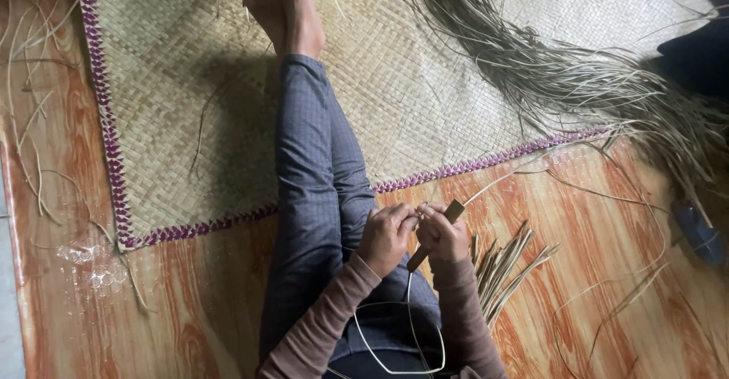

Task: Splitting long dried plant fibers into thinner strips using a handheld wooden tool while sitting on a mat.

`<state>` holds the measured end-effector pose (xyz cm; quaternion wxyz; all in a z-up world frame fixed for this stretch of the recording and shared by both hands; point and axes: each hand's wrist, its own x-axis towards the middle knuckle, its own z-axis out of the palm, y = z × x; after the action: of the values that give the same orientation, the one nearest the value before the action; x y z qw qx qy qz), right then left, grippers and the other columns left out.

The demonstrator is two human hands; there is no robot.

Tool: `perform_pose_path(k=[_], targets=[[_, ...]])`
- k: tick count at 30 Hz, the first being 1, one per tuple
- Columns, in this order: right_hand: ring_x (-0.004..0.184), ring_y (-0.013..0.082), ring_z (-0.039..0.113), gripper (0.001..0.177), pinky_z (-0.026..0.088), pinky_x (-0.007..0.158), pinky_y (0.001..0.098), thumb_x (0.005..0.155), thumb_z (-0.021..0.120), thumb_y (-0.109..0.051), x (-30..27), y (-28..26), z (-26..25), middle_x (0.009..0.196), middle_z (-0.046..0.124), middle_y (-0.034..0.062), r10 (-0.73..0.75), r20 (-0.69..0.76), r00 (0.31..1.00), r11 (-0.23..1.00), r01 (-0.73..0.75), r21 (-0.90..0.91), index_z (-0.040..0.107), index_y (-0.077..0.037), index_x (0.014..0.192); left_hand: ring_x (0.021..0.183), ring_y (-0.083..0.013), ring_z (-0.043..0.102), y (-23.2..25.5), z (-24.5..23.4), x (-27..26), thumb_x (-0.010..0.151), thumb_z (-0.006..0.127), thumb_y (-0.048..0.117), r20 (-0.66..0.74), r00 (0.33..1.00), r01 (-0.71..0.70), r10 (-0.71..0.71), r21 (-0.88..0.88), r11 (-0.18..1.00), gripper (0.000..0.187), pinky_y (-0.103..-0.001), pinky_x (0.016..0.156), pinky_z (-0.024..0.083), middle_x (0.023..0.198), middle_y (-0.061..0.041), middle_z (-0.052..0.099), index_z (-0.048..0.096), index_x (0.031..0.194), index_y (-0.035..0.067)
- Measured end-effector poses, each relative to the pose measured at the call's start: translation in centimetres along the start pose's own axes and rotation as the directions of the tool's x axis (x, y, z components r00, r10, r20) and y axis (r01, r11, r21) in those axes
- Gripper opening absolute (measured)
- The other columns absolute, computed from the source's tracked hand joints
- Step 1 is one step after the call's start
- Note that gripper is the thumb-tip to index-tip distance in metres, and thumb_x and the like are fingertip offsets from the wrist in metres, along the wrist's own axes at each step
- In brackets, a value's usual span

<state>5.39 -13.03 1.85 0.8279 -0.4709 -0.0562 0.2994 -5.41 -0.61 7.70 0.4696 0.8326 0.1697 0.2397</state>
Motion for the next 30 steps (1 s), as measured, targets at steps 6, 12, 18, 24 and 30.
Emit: perform_pose_path(k=[6,12,18,24,30], targets=[[0.027,0.0048,0.027,0.007,0.024,0.024,0.0238,0.089,0.064,-0.006,1.0,-1.5,-2.8,0.049,0.022,-0.0077,-0.008,-0.022,1.0,0.996,0.01,0.083,0.063,-0.002,0.083,0.08,-0.0257,0.068,-1.3,0.9,-1.6,0.094,0.063,0.022,0.125,0.983,-0.15,0.131,0.151,0.977,0.004,-0.04,0.081,0.047,0.075,0.003,0.064,0.063,0.092,0.025],[0.028,0.0037,0.026,0.021,0.026,0.026,0.0211,0.091,0.068,-0.013,0.3,-4.4,-1.4,0.048,0.022,-0.0084,-0.035,-0.104,0.994,0.994,0.045,0.097,0.055,-0.011,0.075,0.087,-0.0228,0.069,0.0,-0.1,-3.3,0.096,0.064,0.029,0.229,0.969,-0.114,0.089,0.098,0.989,0.004,-0.04,0.09,0.044,0.081,0.003,0.067,0.067,0.099,0.028],[0.036,0.0066,0.041,0.009,0.032,0.03,0.0212,0.092,0.07,-0.012,-2.7,-3.2,4.9,0.051,0.045,0.0009,-0.147,-0.206,0.967,0.956,0.086,-0.281,0.069,-0.003,0.095,0.101,-0.0266,0.07,3.0,-1.5,-0.4,0.09,0.072,0.032,0.058,0.992,-0.122,0.115,0.126,0.985,0.032,-0.046,0.099,0.043,0.102,-0.003,0.071,0.065,0.119,0.019],[0.038,0.008,0.042,0.016,0.039,0.028,0.0225,0.094,0.066,-0.008,-3.6,-2.0,6.1,0.049,0.044,0.0047,-0.127,-0.181,0.975,0.956,0.072,-0.284,0.072,0.004,0.103,0.081,-0.0186,0.071,1.6,-1.4,-0.2,0.093,0.072,0.023,-0.145,0.982,-0.109,0.123,0.103,0.989,0.005,-0.033,0.086,0.048,0.08,0.004,0.068,0.068,0.095,0.02],[0.034,0.0082,0.034,0.014,0.031,0.028,0.022,0.092,0.067,-0.004,-3.7,-1.9,6.9,0.045,0.032,0.0019,-0.054,-0.144,0.988,0.99,0.034,-0.14,0.071,0.007,0.1,0.076,-0.0174,0.07,1.8,-2.8,-0.2,0.098,0.067,0.026,-0.142,0.982,-0.118,0.129,0.082,0.99,0.011,-0.032,0.08,0.048,0.074,0.005,0.064,0.065,0.089,0.02]])
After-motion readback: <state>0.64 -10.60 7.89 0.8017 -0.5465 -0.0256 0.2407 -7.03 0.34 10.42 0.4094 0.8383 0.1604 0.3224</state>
